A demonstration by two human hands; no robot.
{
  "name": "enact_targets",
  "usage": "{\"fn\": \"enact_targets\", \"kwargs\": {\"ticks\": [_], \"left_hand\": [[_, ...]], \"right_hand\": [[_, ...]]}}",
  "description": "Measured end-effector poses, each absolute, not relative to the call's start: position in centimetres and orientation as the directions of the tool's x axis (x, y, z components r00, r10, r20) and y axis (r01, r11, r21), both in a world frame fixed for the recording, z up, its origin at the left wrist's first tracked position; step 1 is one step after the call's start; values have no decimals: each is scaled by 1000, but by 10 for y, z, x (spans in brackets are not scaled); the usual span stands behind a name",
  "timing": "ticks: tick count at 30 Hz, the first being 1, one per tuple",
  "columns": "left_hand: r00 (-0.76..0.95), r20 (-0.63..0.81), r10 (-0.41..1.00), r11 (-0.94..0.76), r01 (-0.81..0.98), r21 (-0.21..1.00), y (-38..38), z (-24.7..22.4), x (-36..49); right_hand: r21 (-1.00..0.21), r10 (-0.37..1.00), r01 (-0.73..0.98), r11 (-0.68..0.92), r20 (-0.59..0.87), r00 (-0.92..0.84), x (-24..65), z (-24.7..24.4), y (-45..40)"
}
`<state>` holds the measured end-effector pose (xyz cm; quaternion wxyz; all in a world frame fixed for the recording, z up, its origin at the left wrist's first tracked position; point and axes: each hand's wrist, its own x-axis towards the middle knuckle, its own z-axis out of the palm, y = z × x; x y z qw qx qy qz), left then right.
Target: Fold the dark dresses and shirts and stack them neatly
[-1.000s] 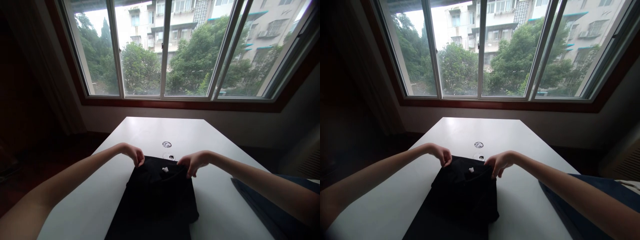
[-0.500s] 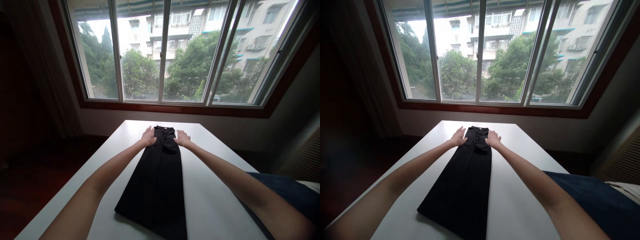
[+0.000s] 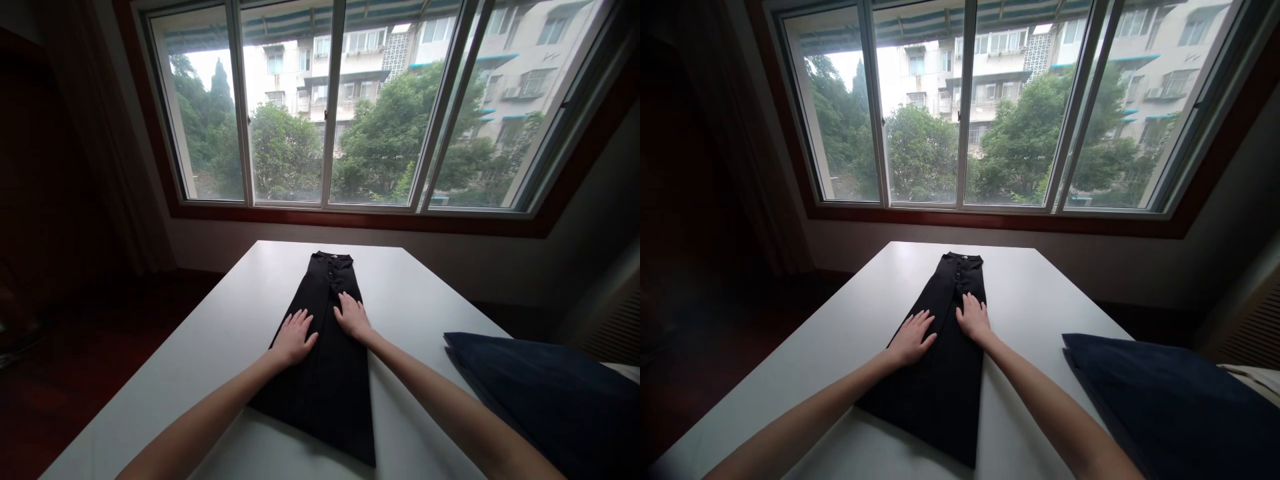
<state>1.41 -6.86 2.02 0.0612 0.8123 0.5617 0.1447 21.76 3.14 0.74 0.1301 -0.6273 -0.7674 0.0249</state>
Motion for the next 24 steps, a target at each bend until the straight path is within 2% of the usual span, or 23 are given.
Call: {"fn": "enact_targets", "kwargs": {"ticks": [3, 6, 12, 16, 19, 24], "left_hand": [[371, 177, 912, -405, 882, 239, -103, 22, 10], [413, 167, 895, -443, 863, 244, -141, 24, 1], [448, 101, 888, -456, 837, 302, -221, 40, -7], [475, 24, 880, -450, 815, 366, -268, 52, 2], [417, 4, 909, -385, 835, 393, -288, 63, 14], [268, -26, 963, -242, 905, 349, -289, 89, 15]], "right_hand": [[-187, 969, 963, 195, 188, -160, 214, 9, 16], [-192, 959, 948, 254, 181, -220, 211, 10, -13], [-196, 897, 876, 440, 142, -419, 215, 12, -84], [-209, 874, 849, 486, 126, -469, 219, 15, -105], [-222, 880, 851, 476, 130, -458, 218, 18, -106], [-240, 883, 850, 468, 143, -446, 218, 18, -105]]}}
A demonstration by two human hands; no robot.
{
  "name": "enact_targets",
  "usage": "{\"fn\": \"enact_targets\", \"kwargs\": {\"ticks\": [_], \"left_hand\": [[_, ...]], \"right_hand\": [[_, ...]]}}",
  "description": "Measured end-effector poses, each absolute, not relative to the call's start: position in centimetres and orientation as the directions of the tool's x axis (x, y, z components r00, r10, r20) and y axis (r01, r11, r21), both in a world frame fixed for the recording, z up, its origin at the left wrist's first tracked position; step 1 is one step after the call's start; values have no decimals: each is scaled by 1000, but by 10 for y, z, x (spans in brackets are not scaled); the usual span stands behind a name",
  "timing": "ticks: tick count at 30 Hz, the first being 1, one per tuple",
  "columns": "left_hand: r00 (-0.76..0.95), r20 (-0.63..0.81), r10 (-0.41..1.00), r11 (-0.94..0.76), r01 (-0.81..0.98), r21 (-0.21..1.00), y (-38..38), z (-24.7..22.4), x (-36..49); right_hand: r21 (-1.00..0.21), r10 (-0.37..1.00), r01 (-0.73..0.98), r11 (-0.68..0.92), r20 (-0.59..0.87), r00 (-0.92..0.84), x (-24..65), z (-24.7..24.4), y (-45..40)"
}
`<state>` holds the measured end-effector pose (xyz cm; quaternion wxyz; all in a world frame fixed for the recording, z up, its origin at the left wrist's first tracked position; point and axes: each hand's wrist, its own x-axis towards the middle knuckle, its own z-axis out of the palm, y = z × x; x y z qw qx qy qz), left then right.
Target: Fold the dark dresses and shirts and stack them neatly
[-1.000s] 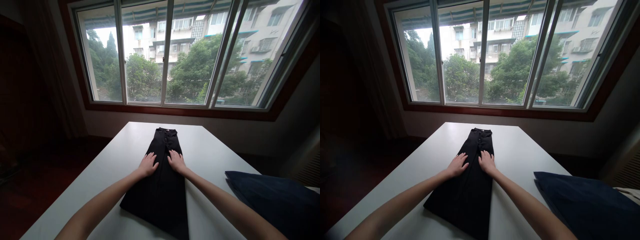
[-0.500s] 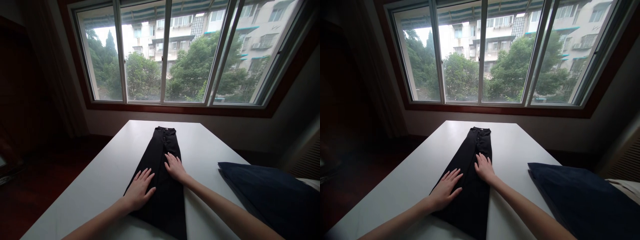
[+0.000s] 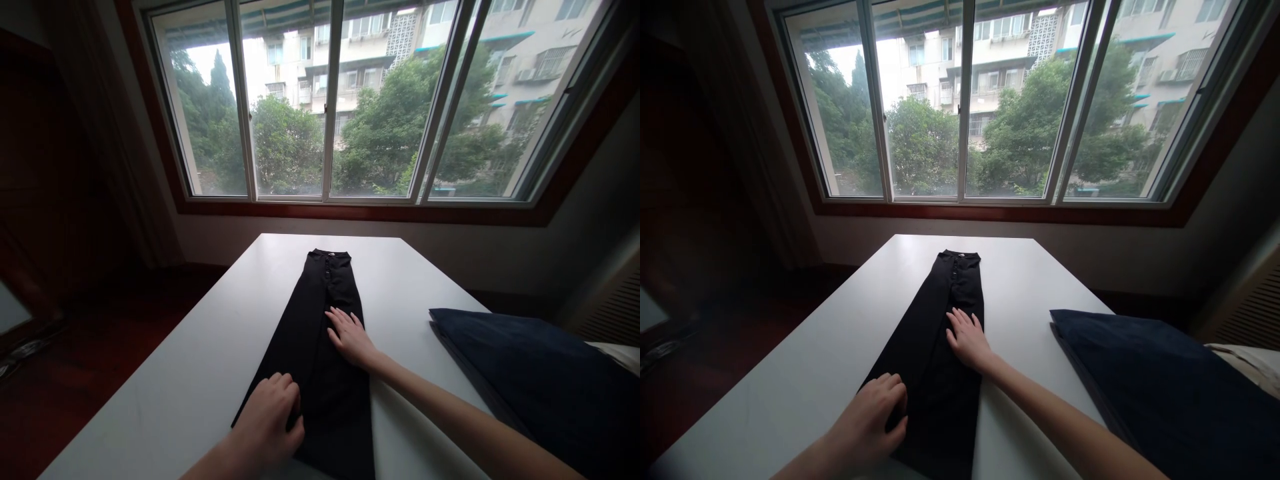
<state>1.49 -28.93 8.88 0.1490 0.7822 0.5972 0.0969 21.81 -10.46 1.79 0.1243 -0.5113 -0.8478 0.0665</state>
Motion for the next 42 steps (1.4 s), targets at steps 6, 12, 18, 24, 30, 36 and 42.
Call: {"fn": "enact_targets", "kwargs": {"ticks": [6, 12, 18, 24, 30, 36, 42], "left_hand": [[272, -92, 958, -204, 870, 448, -287, 101, -5], [332, -56, 942, -289, 883, 369, -296, 85, 16], [335, -96, 937, -256, 848, 464, -295, 92, 13], [119, -100, 988, -30, 777, 628, -282, 120, -50], [-130, -45, 990, 130, 781, 611, -266, 104, -135], [-86, -106, 991, 134, 759, 637, -261, 73, -144], [-111, -37, 993, 111, 793, 599, -262, 69, -134]], "right_hand": [[-250, 876, 840, 482, 164, -454, 219, 17, -106], [-252, 877, 841, 478, 181, -445, 218, 18, -107], [-246, 873, 839, 486, 183, -452, 218, 18, -107], [-269, 873, 831, 486, 181, -452, 219, 19, -107], [-313, 872, 814, 489, 212, -442, 221, 18, -105], [-436, 827, 709, 555, 384, -411, 220, 47, -63], [-685, 948, 664, 300, 133, -291, 192, 98, 33]]}}
